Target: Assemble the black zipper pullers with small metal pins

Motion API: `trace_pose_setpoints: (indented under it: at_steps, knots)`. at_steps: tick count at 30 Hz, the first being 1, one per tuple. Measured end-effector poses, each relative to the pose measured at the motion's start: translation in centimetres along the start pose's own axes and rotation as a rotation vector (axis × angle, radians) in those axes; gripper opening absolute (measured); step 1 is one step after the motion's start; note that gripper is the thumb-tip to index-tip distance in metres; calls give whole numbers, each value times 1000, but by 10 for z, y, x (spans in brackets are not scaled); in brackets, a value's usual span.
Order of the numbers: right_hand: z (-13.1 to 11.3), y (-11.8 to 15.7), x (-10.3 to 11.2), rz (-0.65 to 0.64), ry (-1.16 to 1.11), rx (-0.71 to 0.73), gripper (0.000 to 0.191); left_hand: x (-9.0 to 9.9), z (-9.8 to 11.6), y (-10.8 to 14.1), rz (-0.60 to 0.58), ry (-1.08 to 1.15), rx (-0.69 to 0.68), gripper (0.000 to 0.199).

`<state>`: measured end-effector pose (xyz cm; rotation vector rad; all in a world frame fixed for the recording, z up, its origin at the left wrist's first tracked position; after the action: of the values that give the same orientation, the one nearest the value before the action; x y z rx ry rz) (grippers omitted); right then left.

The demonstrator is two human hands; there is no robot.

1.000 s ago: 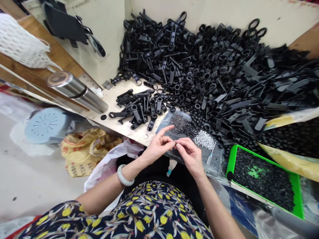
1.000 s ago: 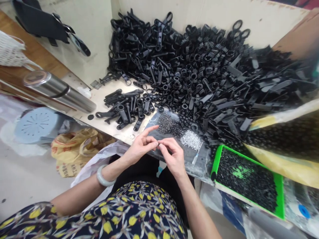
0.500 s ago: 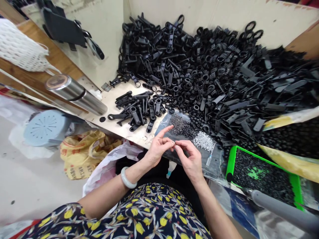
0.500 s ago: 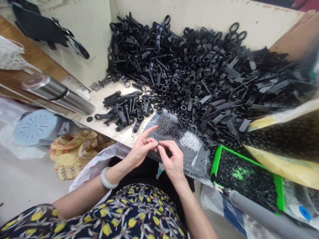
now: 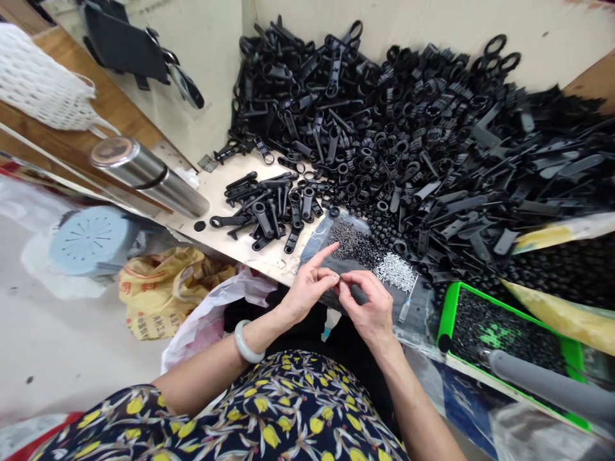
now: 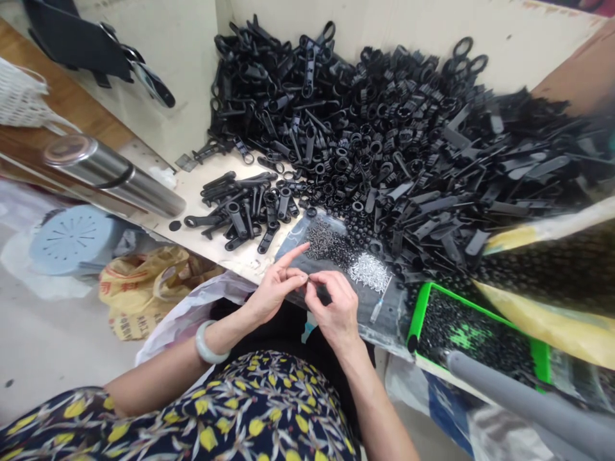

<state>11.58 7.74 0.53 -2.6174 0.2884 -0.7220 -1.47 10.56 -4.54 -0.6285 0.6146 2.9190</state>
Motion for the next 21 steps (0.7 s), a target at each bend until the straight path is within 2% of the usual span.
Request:
trace_pose_setpoints:
  at_steps: [8, 11, 13, 17, 19, 21]
  knots:
    - [7, 1, 2, -6, -8, 32, 15, -3, -5, 2, -37, -129, -27, 84]
    - [6, 1, 7, -20, 27, 74, 16, 4, 3, 5, -26, -315, -126, 78]
    - [7, 2, 9, -37, 79, 115, 17, 20, 24, 4, 51, -516, -282, 66]
    - [11, 10, 7, -88, 179, 204, 15, 64, 89, 1, 353, -887, -619, 28]
    - [13, 14, 4, -104, 202, 233, 16, 76, 108, -5, 434, -1095, -670, 16]
    - [14, 15, 0, -109, 207, 247, 15, 77, 111, -14, 430, -1318, -643, 21]
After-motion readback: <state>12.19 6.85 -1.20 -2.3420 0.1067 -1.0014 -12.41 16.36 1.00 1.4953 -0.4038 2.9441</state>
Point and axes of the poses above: each hand's wrist, its own y-axis away from the middle knuckle, its own x-axis out of the back of the hand, z = x × y, the point moved 9 cm from there along -y, towards the middle knuckle, and after that the axes turned 8 degrees about z, right-handed, at the moved point
